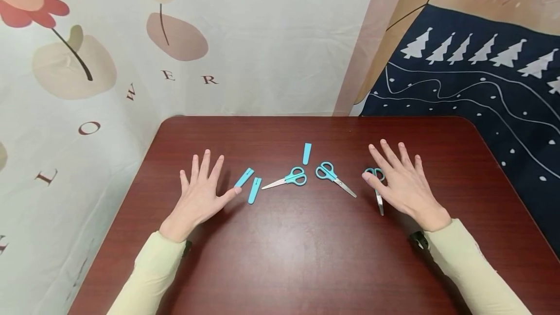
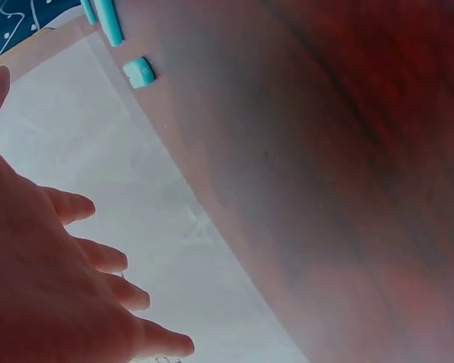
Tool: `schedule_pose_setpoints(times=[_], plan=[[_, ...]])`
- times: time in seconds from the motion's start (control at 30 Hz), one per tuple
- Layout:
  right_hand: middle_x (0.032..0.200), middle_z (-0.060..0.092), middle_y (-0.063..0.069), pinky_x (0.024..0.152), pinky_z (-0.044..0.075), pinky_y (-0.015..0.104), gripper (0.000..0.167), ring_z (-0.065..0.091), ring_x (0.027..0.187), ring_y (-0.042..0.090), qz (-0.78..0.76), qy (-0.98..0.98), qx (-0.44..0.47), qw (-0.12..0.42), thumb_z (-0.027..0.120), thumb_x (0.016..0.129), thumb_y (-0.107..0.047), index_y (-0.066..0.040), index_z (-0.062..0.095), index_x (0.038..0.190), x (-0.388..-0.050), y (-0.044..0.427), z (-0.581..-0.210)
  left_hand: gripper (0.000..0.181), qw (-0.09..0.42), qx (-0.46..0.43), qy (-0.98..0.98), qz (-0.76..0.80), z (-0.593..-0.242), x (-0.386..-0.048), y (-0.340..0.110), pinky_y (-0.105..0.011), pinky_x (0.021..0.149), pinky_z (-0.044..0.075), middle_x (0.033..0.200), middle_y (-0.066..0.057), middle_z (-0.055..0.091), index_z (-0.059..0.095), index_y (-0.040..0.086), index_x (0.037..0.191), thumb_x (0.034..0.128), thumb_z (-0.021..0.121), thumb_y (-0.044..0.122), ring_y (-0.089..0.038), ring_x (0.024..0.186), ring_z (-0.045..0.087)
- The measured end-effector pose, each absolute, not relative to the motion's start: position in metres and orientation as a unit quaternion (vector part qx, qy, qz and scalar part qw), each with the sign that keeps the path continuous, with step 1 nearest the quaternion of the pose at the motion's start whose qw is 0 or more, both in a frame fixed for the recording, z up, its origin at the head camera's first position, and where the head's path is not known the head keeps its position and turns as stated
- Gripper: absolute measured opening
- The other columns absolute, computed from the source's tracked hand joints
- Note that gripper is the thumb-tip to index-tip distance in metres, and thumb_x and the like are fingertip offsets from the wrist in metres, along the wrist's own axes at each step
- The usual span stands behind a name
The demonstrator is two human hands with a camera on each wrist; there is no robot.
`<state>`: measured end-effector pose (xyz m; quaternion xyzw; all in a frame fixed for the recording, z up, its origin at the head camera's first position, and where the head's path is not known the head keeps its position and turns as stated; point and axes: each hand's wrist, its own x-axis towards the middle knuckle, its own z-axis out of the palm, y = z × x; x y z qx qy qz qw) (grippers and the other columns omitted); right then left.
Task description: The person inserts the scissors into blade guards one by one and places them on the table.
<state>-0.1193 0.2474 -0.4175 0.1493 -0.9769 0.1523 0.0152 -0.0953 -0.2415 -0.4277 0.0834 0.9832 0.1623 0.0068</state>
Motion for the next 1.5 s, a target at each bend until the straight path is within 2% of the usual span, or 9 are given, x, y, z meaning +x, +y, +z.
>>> schedule_pose_setpoints(times=[0.3,0.8,1.13,1.5], plan=[[0.172,0.018,0.009,0.113,0.011,0.079,0.077,0.008,0.156,0.048,0.143,-0.972,0.184,0.019,0.048,0.102,-0.065,-0.027,0.027,0.166,-0.118,0.218,-0.420,0.099,-0.001,0.077,0.980,0.182,-0.428,-0.089,-0.243,-0.081,0.112,0.000,0.173,-0.016,-0.004,0.019,0.010,0.166,0.0955,0.057,0.068,-0.045,0.156,-0.010],[0.172,0.021,0.003,0.116,0.016,0.073,0.077,0.012,0.156,0.043,0.128,-0.953,0.273,0.010,0.043,0.100,-0.072,-0.029,0.033,0.163,-0.115,0.153,-0.431,0.097,-0.007,0.059,0.983,0.172,-0.425,-0.078,-0.251,-0.082,0.111,0.004,0.172,-0.021,0.002,0.021,0.008,0.165,0.0965,0.058,0.066,-0.047,0.156,-0.006],[0.168,0.030,0.005,0.117,0.023,0.070,0.070,0.020,0.155,0.042,0.110,-0.937,0.330,-0.010,0.049,0.103,-0.063,-0.027,0.037,0.162,-0.124,0.116,-0.440,0.096,-0.021,0.062,0.982,0.178,-0.428,-0.072,-0.253,-0.082,0.111,0.007,0.171,-0.022,0.009,0.024,0.007,0.164,0.0961,0.061,0.064,-0.047,0.156,-0.002],[0.168,0.031,0.005,0.115,0.032,0.066,0.063,0.028,0.153,0.039,0.042,-0.934,0.354,-0.036,0.051,0.106,-0.053,-0.024,0.040,0.161,-0.138,0.094,-0.443,0.097,-0.019,0.066,0.981,0.179,-0.430,-0.069,-0.251,-0.081,0.111,0.007,0.171,-0.022,0.010,0.024,0.008,0.165,0.0956,0.061,0.065,-0.048,0.156,-0.001]])
